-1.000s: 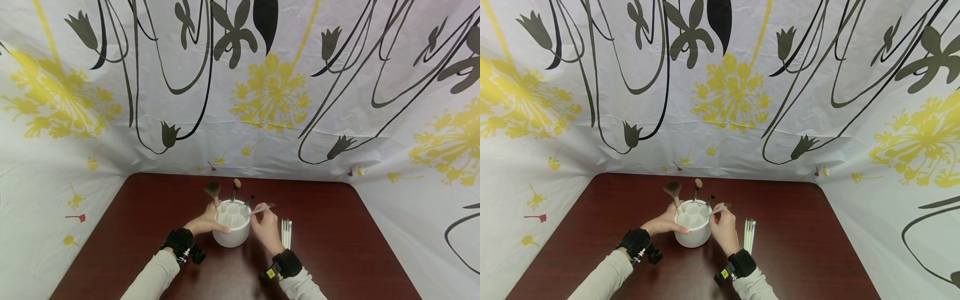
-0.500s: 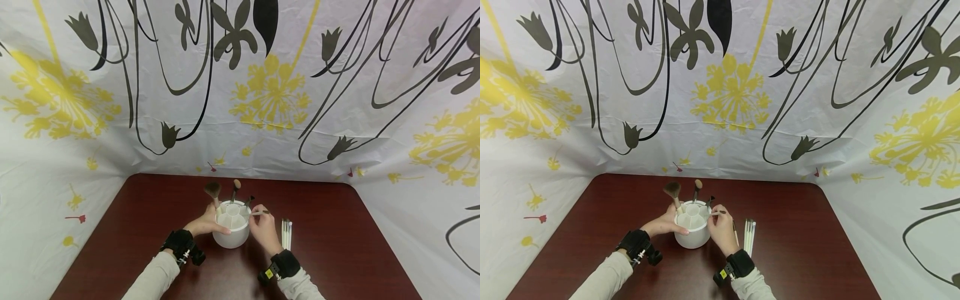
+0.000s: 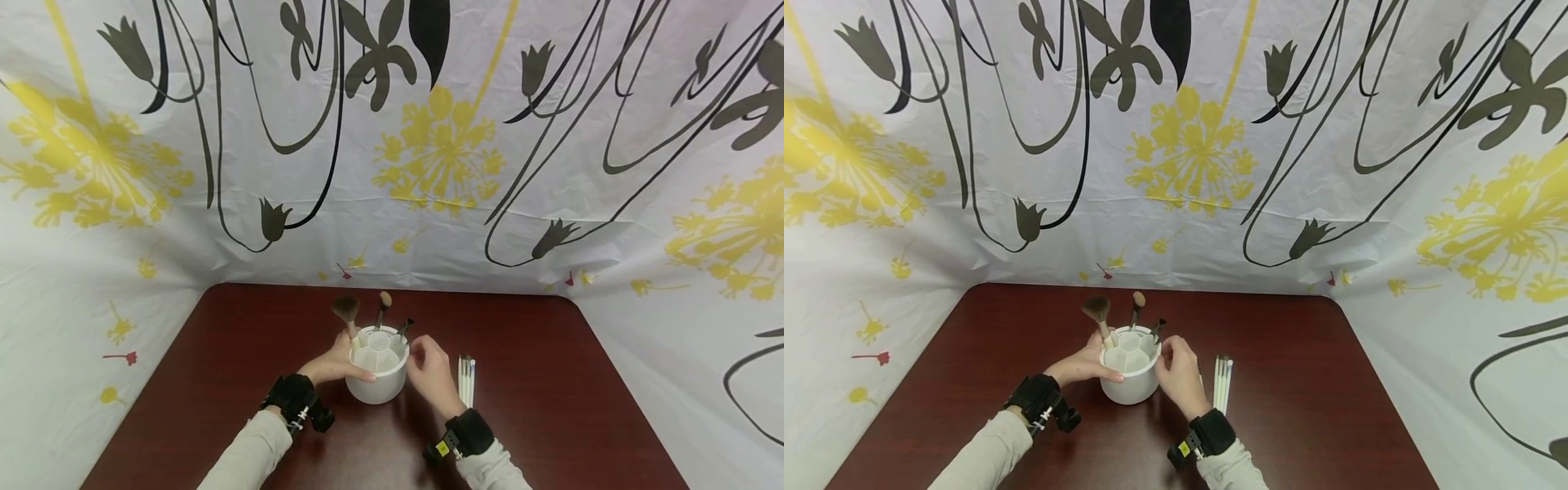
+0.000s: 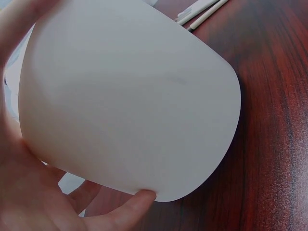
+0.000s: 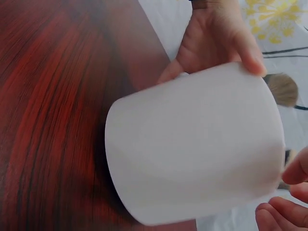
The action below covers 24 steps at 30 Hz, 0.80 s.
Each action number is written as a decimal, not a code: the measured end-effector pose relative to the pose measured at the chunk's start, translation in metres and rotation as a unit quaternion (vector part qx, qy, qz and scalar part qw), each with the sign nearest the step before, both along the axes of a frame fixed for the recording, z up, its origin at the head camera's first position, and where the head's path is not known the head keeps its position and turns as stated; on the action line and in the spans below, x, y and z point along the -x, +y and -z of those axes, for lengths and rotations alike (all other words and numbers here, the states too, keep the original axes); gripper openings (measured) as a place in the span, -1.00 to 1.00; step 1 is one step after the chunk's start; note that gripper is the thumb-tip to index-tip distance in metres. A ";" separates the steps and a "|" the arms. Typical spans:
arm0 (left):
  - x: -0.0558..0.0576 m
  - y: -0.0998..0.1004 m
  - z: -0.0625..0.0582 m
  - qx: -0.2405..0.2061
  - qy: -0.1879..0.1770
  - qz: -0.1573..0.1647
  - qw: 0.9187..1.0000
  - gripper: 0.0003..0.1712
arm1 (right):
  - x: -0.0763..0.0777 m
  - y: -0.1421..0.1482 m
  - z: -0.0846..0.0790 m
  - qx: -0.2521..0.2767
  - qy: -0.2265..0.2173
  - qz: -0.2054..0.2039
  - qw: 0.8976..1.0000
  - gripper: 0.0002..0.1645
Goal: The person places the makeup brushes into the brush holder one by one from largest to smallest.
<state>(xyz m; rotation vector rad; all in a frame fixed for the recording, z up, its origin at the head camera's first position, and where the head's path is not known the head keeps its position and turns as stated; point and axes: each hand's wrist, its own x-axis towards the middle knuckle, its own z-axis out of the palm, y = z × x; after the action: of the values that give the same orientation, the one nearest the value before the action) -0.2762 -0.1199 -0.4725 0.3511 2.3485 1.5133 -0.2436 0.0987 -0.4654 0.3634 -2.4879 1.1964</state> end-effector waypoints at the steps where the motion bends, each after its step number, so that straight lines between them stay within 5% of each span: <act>1: 0.000 0.000 0.000 0.000 0.000 0.000 1.000 0.34 | -0.001 0.004 0.001 0.002 -0.001 0.002 1.000 -0.81; 14: -0.001 -0.003 0.000 0.001 -0.001 -0.001 1.000 0.33 | -0.011 0.079 0.027 -0.037 -0.066 0.108 0.991 -0.89; 24: 0.000 -0.001 0.001 0.006 -0.003 0.002 1.000 0.31 | -0.021 0.103 0.037 -0.061 -0.132 0.147 0.978 -0.85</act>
<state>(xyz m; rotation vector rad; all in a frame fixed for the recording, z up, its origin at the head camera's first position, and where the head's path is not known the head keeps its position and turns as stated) -0.2759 -0.1213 -0.4738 0.3481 2.3502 1.4969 -0.2228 0.2016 -0.5029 -0.1424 -2.7258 1.0309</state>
